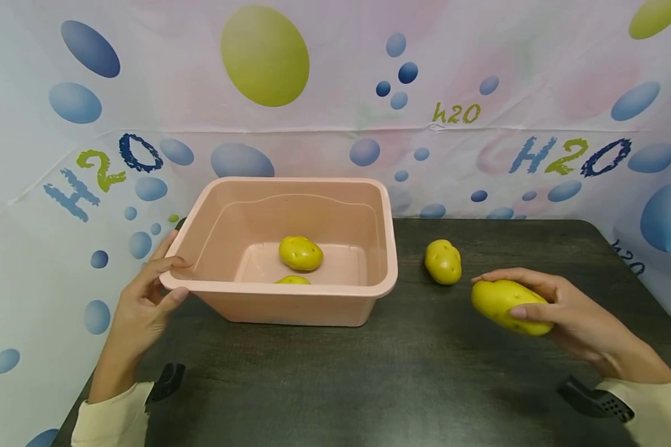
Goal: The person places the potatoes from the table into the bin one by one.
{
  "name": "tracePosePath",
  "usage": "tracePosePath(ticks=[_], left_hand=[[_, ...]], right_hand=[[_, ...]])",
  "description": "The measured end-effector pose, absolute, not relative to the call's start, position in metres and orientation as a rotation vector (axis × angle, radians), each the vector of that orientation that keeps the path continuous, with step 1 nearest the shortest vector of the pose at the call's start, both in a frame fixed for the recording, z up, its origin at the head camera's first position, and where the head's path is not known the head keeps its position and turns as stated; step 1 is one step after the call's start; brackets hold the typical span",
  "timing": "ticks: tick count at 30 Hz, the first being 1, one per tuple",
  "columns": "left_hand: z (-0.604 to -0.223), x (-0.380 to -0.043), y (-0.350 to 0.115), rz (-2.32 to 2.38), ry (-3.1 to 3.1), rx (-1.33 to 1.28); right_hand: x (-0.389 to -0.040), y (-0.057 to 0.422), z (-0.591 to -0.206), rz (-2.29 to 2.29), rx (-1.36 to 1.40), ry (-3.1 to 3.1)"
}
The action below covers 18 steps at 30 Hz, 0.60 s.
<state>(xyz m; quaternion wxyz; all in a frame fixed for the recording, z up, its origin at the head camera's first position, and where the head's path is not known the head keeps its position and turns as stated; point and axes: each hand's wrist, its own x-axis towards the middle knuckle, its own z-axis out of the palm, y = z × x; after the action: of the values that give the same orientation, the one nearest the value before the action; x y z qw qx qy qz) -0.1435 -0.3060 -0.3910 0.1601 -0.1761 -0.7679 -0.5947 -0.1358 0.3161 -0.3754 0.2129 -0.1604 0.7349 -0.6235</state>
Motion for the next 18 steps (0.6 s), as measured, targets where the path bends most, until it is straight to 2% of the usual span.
tracePosePath(ticks=[18], left_hand=[[-0.385,-0.14,-0.302,-1.655,-2.25,-0.388]], right_hand=[[-0.157,0.295,-0.341,-1.703,-0.445,1.918]])
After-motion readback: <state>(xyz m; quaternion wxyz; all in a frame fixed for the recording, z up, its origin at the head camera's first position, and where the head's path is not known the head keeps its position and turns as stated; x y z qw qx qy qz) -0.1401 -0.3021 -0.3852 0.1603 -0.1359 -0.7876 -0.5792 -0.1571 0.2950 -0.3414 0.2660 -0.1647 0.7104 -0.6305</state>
